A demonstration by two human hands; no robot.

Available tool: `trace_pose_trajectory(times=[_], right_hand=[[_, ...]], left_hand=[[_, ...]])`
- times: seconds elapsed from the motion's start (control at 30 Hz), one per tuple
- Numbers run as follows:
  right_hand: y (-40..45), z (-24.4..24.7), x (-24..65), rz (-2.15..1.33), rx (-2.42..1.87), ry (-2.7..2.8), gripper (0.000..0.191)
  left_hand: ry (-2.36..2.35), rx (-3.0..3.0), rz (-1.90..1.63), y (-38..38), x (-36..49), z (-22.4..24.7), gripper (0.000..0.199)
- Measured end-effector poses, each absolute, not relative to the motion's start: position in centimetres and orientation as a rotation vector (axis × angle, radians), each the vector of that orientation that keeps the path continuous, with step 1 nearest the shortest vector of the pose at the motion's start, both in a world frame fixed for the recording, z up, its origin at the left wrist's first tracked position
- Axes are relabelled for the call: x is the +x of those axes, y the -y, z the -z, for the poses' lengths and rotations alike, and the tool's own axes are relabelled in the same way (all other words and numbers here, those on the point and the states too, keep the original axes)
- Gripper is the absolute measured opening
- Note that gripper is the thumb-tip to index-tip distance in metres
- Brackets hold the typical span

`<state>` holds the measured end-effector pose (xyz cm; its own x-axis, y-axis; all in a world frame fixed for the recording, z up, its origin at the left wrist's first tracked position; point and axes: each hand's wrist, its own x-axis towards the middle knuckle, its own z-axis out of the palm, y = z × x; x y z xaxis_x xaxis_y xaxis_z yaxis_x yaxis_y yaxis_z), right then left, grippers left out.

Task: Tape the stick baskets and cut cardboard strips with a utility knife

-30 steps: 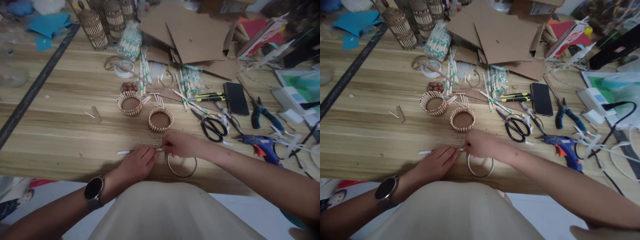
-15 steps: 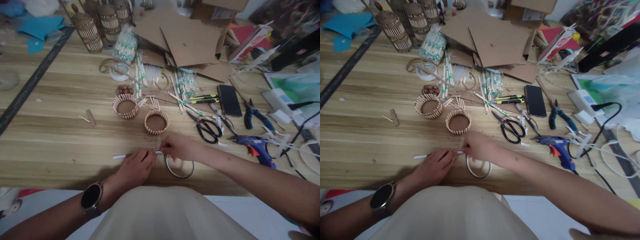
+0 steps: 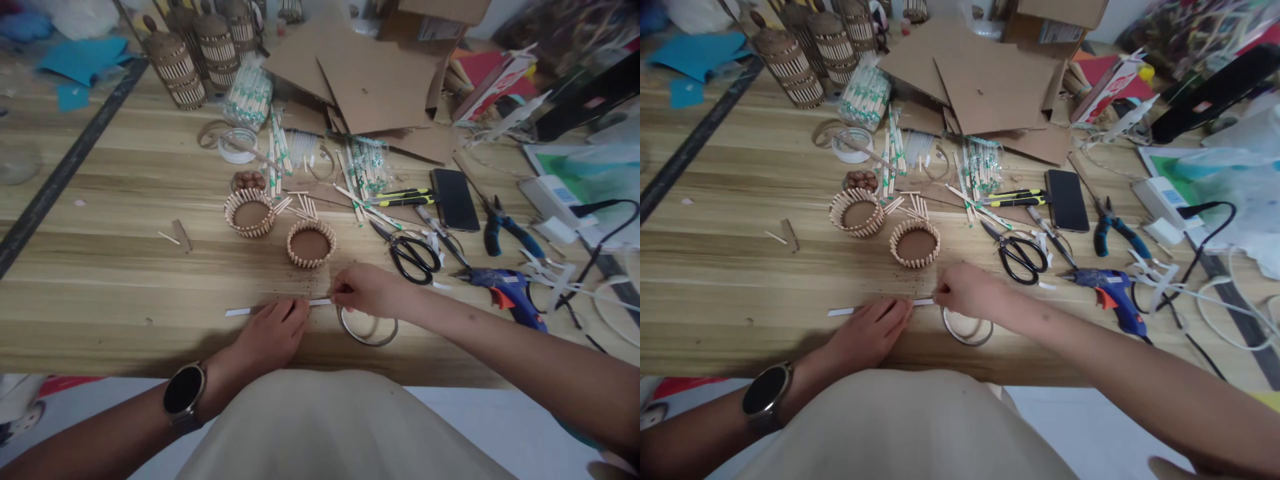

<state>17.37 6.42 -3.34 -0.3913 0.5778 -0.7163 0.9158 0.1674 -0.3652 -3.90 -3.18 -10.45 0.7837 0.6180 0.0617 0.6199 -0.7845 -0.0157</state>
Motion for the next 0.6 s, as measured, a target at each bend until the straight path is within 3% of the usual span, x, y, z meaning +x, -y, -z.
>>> trace_pose_trajectory(times=[0.43, 0.6], right_hand=[[-6.4, 3.5, 17.2, 1.057, 1.358, -2.081, 0.023], [-6.5, 3.5, 17.2, 1.04, 1.341, -2.099, 0.024]], left_hand=[[0.962, -2.944, 0.058, 2.9, -4.2, 9.8, 0.043], [0.976, -3.007, -0.129, 2.6, -3.4, 9.0, 0.043]])
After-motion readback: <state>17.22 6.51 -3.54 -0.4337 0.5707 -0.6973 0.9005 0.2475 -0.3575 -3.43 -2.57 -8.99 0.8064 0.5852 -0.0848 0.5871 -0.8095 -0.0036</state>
